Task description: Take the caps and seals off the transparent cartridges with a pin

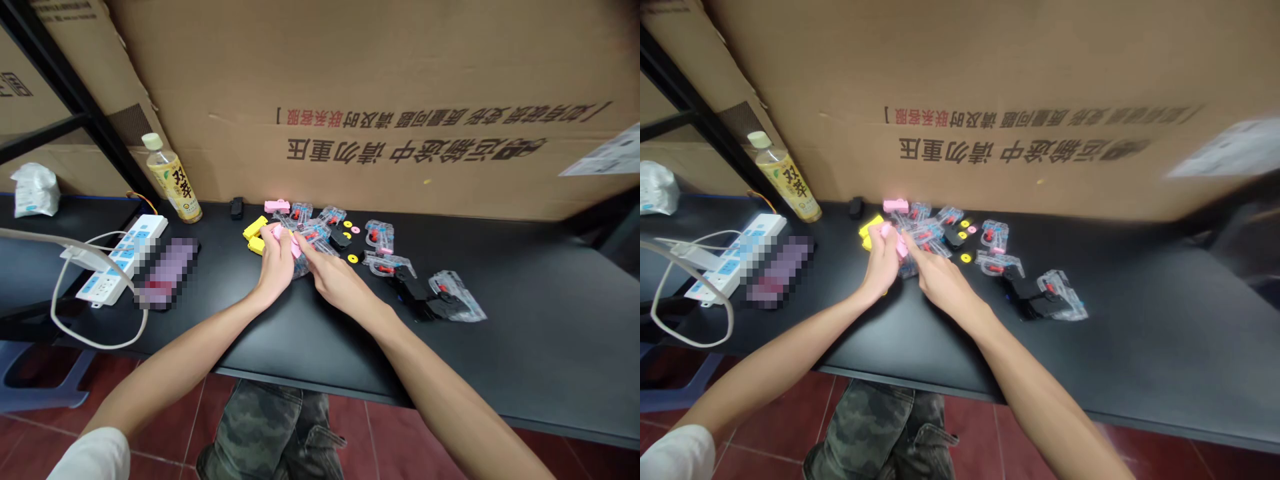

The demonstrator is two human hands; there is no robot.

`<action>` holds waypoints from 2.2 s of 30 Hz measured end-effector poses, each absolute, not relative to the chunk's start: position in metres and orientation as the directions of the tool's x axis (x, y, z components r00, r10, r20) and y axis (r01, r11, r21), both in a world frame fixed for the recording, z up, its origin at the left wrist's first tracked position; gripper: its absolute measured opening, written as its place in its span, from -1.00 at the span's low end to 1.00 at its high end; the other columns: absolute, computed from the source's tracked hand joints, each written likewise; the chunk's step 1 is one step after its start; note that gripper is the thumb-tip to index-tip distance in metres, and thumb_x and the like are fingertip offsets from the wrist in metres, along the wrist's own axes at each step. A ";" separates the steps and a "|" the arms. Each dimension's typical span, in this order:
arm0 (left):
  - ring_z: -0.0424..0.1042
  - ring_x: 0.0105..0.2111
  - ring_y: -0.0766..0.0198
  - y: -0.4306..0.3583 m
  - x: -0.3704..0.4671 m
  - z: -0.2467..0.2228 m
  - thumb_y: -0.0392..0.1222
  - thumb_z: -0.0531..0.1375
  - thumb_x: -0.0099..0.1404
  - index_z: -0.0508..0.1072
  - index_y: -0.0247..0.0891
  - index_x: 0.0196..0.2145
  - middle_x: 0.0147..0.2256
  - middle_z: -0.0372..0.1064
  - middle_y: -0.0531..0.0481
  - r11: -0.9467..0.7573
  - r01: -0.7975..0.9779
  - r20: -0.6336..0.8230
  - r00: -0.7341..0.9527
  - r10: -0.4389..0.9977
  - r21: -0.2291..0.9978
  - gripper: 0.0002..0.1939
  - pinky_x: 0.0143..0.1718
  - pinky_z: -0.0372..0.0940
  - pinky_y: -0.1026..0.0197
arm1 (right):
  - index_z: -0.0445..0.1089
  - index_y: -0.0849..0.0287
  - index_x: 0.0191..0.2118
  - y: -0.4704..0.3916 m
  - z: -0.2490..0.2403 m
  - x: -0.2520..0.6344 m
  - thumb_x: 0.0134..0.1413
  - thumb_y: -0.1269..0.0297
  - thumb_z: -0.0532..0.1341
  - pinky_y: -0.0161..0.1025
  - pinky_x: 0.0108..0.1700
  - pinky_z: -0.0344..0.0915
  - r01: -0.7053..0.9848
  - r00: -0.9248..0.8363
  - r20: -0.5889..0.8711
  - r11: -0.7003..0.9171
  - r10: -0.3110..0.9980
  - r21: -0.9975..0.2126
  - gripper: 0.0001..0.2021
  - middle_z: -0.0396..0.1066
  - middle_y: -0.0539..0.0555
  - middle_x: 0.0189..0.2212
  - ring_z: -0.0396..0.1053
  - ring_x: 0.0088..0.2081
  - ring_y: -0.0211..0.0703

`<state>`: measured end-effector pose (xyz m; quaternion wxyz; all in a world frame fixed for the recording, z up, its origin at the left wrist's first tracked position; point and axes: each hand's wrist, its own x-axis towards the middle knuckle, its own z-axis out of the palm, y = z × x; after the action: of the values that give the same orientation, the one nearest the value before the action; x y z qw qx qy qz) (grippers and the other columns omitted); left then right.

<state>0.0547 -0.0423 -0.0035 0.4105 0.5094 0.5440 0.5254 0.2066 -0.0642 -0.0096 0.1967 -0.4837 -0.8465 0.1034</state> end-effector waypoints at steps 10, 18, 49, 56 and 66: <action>0.44 -0.17 0.20 -0.045 0.058 -0.006 -0.10 0.04 0.52 0.08 -0.16 -0.01 -0.16 0.36 -0.08 -0.149 0.216 0.184 -0.151 0.971 0.965 -0.80 -0.07 0.25 0.18 | -0.14 0.21 0.53 -0.066 -0.015 0.194 0.19 0.50 -0.05 -0.19 -0.34 0.39 0.794 -0.357 0.260 0.438 0.897 -0.421 -0.23 0.57 0.26 -0.19 0.50 -0.34 0.01; 0.46 -0.03 0.10 -0.051 0.060 -0.008 -0.10 0.06 0.49 0.06 -0.17 -0.03 -0.02 0.38 -0.24 -0.222 0.289 0.248 -0.055 0.967 0.931 -0.77 0.01 0.29 0.08 | -0.17 0.23 0.53 -0.063 -0.018 0.197 0.24 0.48 -0.07 -0.16 -0.33 0.42 0.767 -0.313 0.329 0.441 0.891 -0.466 -0.25 0.56 0.22 -0.26 0.46 -0.42 -0.05; 0.47 -0.35 0.19 -0.041 0.053 -0.019 -0.10 0.07 0.47 0.10 -0.14 -0.11 -0.29 0.37 0.00 -0.371 0.383 0.364 0.095 0.927 0.846 -0.82 -0.29 0.32 0.13 | -0.16 0.28 0.52 -0.058 -0.002 0.221 0.32 0.41 -0.12 -0.15 -0.25 0.42 0.751 -0.407 0.216 0.460 0.887 -0.474 -0.32 0.54 0.21 -0.26 0.47 -0.40 -0.05; 0.41 -0.35 0.23 -0.040 0.055 -0.020 -0.15 0.07 0.45 0.07 -0.13 -0.15 -0.33 0.31 0.06 -0.301 0.299 0.293 0.074 0.953 0.905 -0.83 -0.27 0.27 0.16 | -0.06 0.24 0.51 -0.053 -0.004 0.224 0.24 0.49 -0.06 -0.22 -0.26 0.37 0.817 -0.395 0.184 0.436 0.900 -0.377 -0.28 0.57 0.21 -0.23 0.51 -0.33 -0.02; 0.36 -0.33 0.28 -0.032 0.053 -0.020 -0.23 0.08 0.41 0.05 -0.11 -0.19 -0.30 0.26 0.08 -0.165 0.201 0.152 0.078 0.985 0.965 -0.82 -0.21 0.25 0.19 | 0.07 0.03 0.49 -0.054 0.004 0.222 0.26 0.53 -0.03 -0.27 -0.33 0.29 0.922 -0.300 0.101 0.315 0.949 -0.224 -0.30 0.60 0.18 -0.02 0.57 -0.18 0.05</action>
<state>0.0534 -0.0317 -0.0202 0.4188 0.6030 0.4920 0.4679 0.2217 -0.0539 0.0042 0.1075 -0.5818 -0.8038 0.0618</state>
